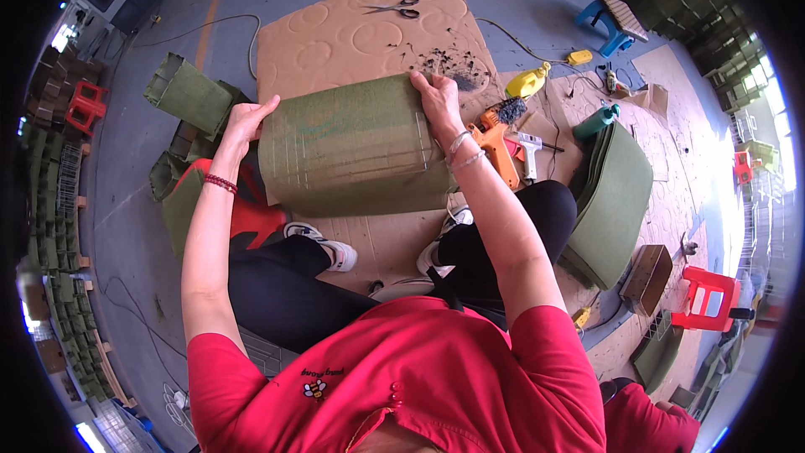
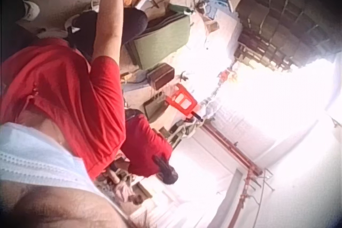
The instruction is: Using a glue gun and scissors to wrap a wire storage rack frame with green fabric.
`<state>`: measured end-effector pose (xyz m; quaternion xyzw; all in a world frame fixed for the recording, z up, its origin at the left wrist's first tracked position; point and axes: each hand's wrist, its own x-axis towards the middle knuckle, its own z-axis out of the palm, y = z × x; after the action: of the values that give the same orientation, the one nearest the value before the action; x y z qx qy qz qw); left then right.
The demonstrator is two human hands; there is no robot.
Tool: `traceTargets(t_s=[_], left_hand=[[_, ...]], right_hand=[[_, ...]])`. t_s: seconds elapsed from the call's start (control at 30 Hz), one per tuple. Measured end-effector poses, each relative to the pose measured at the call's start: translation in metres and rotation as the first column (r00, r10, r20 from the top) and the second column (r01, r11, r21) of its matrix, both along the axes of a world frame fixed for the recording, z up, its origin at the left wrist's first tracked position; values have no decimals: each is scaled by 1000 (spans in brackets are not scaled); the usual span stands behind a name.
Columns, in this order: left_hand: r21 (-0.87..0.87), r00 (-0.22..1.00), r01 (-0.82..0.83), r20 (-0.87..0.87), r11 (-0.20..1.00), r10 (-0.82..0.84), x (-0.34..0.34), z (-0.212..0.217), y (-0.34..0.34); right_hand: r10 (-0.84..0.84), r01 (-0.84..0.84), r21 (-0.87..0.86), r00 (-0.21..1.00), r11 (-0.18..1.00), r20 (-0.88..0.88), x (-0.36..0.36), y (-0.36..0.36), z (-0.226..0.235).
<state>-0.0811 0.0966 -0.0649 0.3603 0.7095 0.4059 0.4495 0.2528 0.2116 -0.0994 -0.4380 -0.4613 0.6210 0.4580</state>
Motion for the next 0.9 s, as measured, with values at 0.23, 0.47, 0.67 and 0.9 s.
traceTargets(t_s=[0.23,0.47,0.67,0.9], left_hand=[[215,992,28,-129,976,0,-28,-14,8],[175,996,18,-93,984,-1,-43,-19,23],[291,822,-9,-543,957,173,-16,-28,20],[225,957,-130,-228,966,182,-1,-1,-36]], right_hand=[[-121,55,258,961,964,248,-34,29,-15],[-227,35,434,888,900,399,-61,62,-16],[-122,-4,261,876,965,467,-40,37,8],[-61,-58,268,907,962,416,-6,-2,25]])
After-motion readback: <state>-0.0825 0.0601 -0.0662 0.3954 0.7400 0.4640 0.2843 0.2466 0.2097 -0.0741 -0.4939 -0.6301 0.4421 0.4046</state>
